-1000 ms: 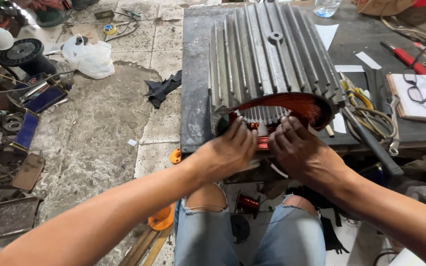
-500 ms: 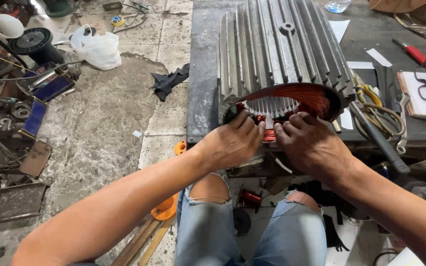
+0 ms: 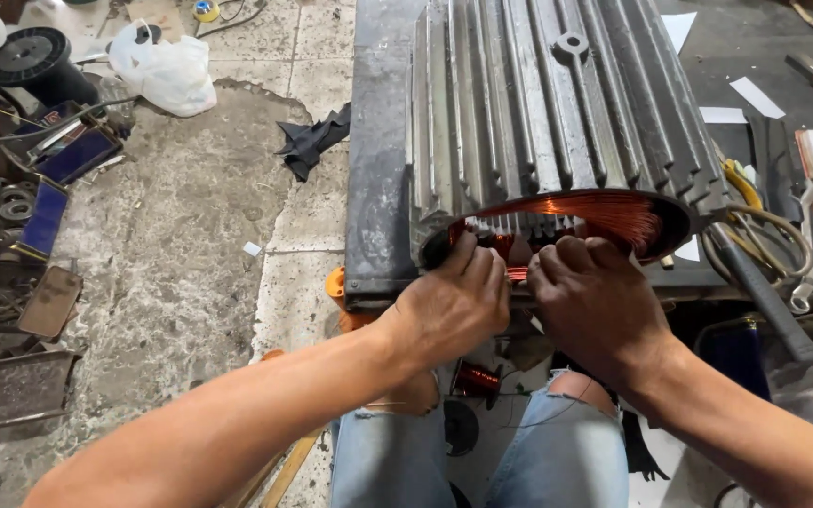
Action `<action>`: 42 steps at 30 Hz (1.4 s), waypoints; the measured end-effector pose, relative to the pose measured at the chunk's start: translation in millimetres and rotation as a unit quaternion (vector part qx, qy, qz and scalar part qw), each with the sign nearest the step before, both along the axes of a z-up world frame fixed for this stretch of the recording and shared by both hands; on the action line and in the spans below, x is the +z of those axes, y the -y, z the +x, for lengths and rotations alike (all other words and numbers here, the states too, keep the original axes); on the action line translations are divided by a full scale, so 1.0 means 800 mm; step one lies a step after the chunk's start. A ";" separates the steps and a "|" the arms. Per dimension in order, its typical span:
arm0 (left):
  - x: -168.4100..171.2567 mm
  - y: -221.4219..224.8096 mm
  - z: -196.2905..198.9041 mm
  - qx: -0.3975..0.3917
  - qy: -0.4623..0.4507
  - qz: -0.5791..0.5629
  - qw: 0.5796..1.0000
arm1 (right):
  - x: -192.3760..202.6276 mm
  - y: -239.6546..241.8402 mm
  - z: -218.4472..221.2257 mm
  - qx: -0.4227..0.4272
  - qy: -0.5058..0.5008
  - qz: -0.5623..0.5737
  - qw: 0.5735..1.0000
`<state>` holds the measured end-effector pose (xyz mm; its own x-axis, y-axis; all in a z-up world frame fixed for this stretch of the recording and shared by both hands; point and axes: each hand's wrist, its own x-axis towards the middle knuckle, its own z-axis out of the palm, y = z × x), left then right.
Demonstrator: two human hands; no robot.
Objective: Compacting copper coils inside an electric motor stator using a hammer and a wooden block to ensure they fit within the housing.
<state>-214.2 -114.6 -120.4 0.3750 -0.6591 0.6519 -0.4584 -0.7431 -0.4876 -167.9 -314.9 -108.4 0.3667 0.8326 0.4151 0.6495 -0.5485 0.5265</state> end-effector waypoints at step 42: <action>0.029 -0.043 -0.060 -0.007 -0.059 0.063 0.996 | 0.006 -0.003 -0.126 0.145 -0.009 0.232 0.962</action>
